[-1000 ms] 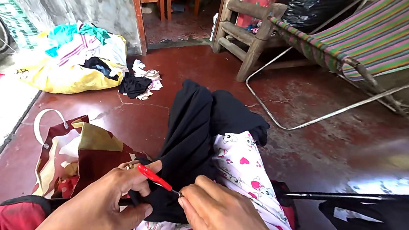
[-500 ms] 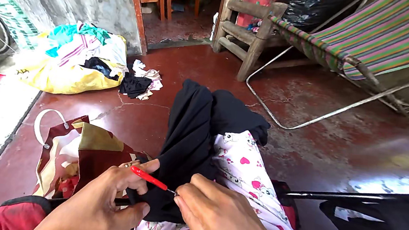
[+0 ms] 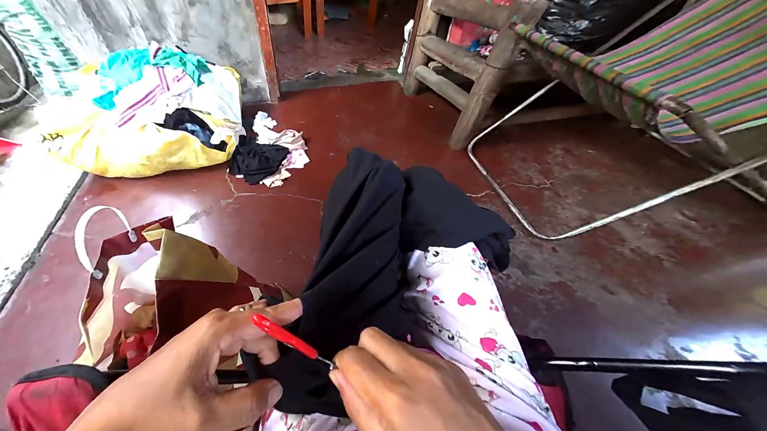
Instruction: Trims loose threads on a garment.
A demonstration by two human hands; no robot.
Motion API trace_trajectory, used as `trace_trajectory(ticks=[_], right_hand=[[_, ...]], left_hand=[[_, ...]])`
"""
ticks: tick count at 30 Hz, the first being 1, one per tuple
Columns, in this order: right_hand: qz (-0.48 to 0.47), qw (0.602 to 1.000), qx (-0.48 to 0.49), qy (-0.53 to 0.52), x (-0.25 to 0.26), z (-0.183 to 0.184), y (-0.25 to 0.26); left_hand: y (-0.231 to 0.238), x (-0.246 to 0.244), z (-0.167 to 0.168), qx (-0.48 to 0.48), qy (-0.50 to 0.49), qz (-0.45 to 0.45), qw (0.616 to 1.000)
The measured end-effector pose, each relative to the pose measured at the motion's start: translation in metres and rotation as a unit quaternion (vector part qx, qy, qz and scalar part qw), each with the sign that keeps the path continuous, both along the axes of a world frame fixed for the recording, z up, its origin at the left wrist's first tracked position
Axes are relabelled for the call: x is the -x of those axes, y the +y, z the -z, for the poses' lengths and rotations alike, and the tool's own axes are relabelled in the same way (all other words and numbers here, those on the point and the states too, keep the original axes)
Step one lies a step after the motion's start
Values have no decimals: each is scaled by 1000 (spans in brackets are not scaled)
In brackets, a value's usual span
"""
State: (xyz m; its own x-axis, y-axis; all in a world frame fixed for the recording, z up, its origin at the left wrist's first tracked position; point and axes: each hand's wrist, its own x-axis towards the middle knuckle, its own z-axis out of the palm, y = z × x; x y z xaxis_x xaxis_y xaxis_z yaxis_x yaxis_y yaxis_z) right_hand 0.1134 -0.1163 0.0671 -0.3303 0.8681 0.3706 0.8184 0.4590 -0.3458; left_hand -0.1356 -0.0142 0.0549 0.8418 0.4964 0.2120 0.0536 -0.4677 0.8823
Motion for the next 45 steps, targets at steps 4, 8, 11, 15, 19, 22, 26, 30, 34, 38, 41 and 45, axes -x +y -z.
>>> trace_trajectory(ticks=[4, 8, 11, 15, 19, 22, 26, 30, 34, 38, 41, 45], right_hand=[[-14, 1000, 9, 3, 3, 0, 2], [-18, 998, 55, 14, -3, -8, -8], [-6, 997, 55, 55, -8, -16, -4], [-1, 994, 74, 77, -16, -34, -8], [-3, 996, 65, 62, -11, -35, -15], [3, 999, 37, 33, -8, -27, -12], [-6, 1000, 9, 10, -6, -19, -8], [-10, 1000, 7, 10, -5, -17, -6], [-11, 1000, 7, 2, -3, -18, -7], [-13, 1000, 0, -3, 0, -17, -4], [-16, 1000, 10, -6, -3, -19, -6], [-19, 999, 26, -7, -7, -22, -8]], left_hand=[[-1, 5, -1, 17, -10, -5, 1000], [-2, 9, -3, 34, -19, 16, 999], [0, 5, -6, 12, -25, 17, 999], [1, 4, -8, -58, 10, 9, 998], [-4, 3, -8, -57, 22, -15, 998], [-5, 3, -8, -29, 13, -13, 999], [-3, 3, -6, 1, -9, -1, 1000], [-1, 3, -3, 10, -19, 6, 1000], [0, 4, -1, 28, -27, 15, 999], [0, 3, -1, 56, -34, 23, 998], [1, 4, -1, 49, -32, 26, 998], [2, 5, 0, 50, -35, 33, 998]])
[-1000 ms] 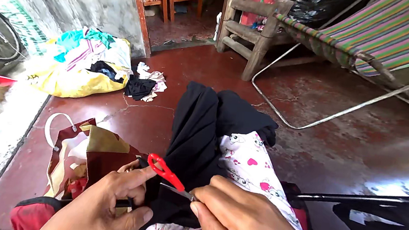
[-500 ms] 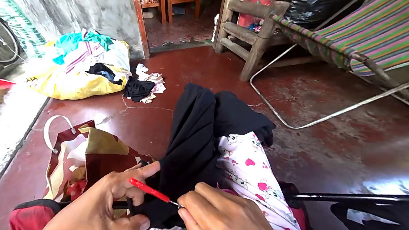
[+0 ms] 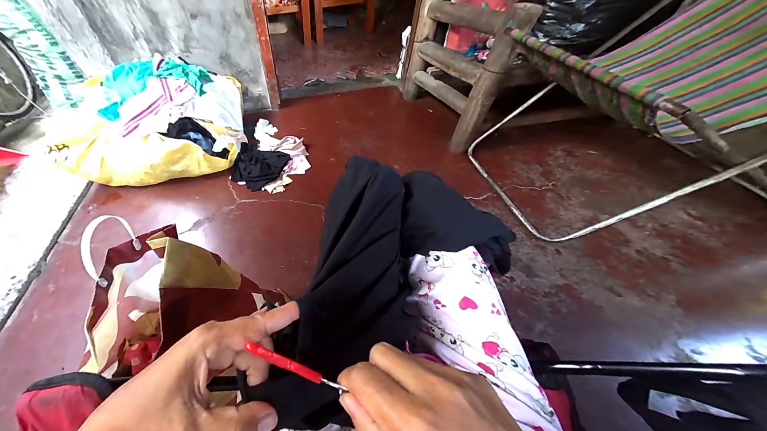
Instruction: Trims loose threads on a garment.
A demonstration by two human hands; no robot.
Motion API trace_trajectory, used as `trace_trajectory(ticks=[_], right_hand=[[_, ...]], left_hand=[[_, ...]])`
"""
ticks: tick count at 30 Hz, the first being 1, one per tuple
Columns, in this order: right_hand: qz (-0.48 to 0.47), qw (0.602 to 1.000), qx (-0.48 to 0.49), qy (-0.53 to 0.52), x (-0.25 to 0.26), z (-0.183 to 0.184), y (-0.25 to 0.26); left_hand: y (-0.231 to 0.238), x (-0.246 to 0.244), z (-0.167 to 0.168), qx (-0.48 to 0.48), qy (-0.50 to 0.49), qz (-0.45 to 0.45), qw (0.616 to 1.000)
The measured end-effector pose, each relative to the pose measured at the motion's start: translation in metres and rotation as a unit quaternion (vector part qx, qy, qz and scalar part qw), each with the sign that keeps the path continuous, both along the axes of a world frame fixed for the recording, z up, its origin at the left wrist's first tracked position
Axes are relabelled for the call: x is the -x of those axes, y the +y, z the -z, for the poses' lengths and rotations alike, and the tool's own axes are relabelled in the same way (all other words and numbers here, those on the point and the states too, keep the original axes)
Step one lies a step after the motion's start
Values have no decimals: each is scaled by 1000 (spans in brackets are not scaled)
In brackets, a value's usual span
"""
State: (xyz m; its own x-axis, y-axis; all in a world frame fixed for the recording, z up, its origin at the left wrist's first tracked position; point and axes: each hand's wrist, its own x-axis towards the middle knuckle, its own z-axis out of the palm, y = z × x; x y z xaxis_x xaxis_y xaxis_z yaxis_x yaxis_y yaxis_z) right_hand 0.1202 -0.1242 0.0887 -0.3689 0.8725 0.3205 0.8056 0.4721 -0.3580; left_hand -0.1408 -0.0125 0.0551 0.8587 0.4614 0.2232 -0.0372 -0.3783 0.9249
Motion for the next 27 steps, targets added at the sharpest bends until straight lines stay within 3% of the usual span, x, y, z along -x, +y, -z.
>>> trace_trajectory(ticks=[5, 10, 13, 17, 20, 24, 27], right_hand=[[-14, 999, -29, 16, 8, 15, 12], [-18, 999, 30, -1, -1, 9, 0], [-15, 1000, -12, 2, 5, 21, 9], [-13, 999, 40, -7, -12, 9, 5], [20, 992, 65, 108, -25, 15, 13], [78, 938, 166, 293, -15, 29, 45], [99, 918, 246, 295, 1, 31, 67]], left_hand=[[1, 2, 0, -7, 1, -6, 1000], [1, 5, -2, 3, 14, 19, 1000], [1, 6, -4, -4, 16, 6, 1000], [-2, 10, -6, -26, 50, -11, 998], [1, 7, -6, -64, 51, -51, 995], [-7, -5, -11, -200, 90, -95, 971], [-17, -13, -16, -307, 118, -132, 935]])
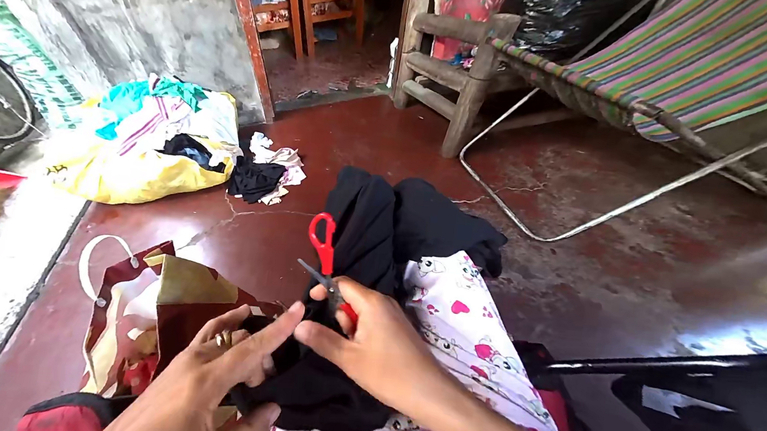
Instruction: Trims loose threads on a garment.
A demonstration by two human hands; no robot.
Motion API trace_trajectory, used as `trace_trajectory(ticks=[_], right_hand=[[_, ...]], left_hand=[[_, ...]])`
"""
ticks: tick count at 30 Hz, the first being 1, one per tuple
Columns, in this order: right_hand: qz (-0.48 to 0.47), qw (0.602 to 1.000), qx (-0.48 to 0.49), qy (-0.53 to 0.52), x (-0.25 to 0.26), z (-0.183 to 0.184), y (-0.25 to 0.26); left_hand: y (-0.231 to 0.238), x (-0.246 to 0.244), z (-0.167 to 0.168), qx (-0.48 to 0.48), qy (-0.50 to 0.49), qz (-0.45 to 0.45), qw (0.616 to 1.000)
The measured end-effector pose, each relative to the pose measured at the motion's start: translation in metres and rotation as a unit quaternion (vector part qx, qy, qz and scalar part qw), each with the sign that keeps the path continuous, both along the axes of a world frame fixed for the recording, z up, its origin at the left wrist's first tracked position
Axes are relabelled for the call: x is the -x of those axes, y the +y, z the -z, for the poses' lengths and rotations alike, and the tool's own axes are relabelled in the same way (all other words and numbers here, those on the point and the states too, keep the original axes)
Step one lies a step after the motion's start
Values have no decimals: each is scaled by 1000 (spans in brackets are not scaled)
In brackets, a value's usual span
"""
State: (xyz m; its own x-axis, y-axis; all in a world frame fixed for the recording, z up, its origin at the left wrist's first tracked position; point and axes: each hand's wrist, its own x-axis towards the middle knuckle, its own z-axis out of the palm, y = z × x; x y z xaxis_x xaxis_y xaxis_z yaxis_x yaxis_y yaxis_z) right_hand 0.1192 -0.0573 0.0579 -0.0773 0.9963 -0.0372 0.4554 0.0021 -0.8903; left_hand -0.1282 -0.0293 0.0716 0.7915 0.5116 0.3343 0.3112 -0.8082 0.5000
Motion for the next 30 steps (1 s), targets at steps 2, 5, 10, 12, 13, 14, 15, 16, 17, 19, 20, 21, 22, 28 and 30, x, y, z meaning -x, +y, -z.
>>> trace_trajectory(ticks=[2, 5, 10, 12, 13, 14, 15, 16, 17, 19, 20, 21, 22, 28, 30], right_hand=[[-11, 997, 34, -68, 8, -2, 9], [-19, 989, 54, -138, 13, -2, 15], [-17, 993, -29, -114, 8, 11, 16], [-7, 993, -65, -97, 3, 10, 18], [-1, 993, -76, -91, 0, 8, 20], [5, 993, -83, -85, -3, 6, 21], [10, 993, -82, -82, -7, 3, 22], [14, 994, -81, -77, -10, 0, 23], [17, 994, -82, -71, -12, -2, 23], [21, 994, -86, -60, -16, -6, 23], [21, 995, -85, -55, -18, -8, 24], [18, 995, -80, -53, -19, -10, 24], [14, 996, -73, -51, -19, -12, 25], [-25, 997, -64, -45, -17, -22, 32], [-34, 996, -73, -43, -16, -23, 33]], left_hand=[[-5, -3, 0, -73, 24, -31, 997], [-7, -8, 15, -172, 92, -91, 977], [-1, -32, 42, -200, 140, -148, 958], [3, -46, 42, -177, 128, -145, 965], [5, -53, 41, -168, 116, -143, 968], [6, -59, 40, -165, 100, -139, 971], [8, -65, 40, -170, 77, -133, 973], [9, -70, 39, -175, 55, -126, 975], [10, -73, 37, -179, 37, -117, 976], [12, -76, 36, -225, 25, -107, 968], [12, -76, 34, -263, 28, -103, 959], [12, -76, 31, -303, 32, -95, 948], [11, -74, 27, -333, 34, -79, 939], [22, -67, 8, -276, -3, 74, 958], [26, -65, 7, -172, -18, 61, 983]])
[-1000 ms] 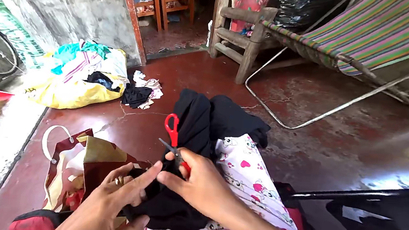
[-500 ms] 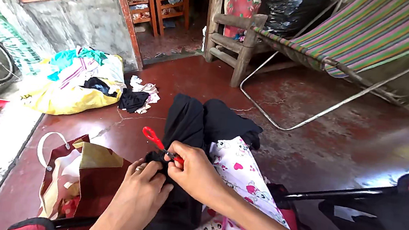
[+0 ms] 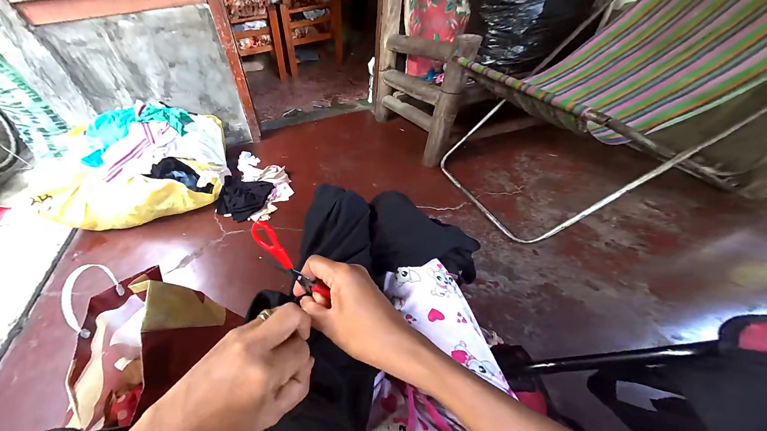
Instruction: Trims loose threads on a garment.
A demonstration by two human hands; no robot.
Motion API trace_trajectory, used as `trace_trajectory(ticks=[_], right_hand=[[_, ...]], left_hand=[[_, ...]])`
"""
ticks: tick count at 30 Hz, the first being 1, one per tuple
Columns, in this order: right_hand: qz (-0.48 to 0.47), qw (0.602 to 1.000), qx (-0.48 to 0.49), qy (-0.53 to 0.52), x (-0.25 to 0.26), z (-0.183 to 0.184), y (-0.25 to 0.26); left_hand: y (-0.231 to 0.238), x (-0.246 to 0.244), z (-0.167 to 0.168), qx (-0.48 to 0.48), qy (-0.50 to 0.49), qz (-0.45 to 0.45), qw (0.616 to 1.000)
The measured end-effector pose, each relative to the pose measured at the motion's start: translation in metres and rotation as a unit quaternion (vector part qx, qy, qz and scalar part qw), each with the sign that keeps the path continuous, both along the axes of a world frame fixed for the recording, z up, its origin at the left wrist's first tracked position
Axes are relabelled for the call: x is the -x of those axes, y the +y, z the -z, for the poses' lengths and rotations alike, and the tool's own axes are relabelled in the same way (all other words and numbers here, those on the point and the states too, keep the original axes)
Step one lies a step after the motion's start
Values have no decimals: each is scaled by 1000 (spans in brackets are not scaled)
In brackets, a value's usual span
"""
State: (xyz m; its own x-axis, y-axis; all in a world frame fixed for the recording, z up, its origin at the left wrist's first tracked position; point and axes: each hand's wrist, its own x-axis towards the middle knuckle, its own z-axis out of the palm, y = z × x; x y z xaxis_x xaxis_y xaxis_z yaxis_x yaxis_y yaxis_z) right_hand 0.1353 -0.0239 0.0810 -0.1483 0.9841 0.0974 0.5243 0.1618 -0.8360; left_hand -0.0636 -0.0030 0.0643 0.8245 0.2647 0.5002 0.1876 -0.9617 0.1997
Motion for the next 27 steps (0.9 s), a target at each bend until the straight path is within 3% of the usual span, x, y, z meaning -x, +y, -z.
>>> trace_trajectory(ticks=[3, 8, 17, 21, 27], right_hand=[[-6, 999, -26, -18, 2, 0, 0], [-18, 993, -91, -67, 8, -3, -3], [-39, 987, -139, -71, 10, -11, 4], [-44, 988, -123, -81, 11, -12, 7], [-44, 988, -116, -94, 12, -14, 7]], left_hand=[[2, 6, -2, 135, -3, -11, 991], [-2, 19, -6, 260, -8, -33, 965], [9, 30, -23, 298, 23, 12, 954], [15, 28, -29, 366, 72, 1, 928], [16, 18, -32, 365, 117, -13, 924]])
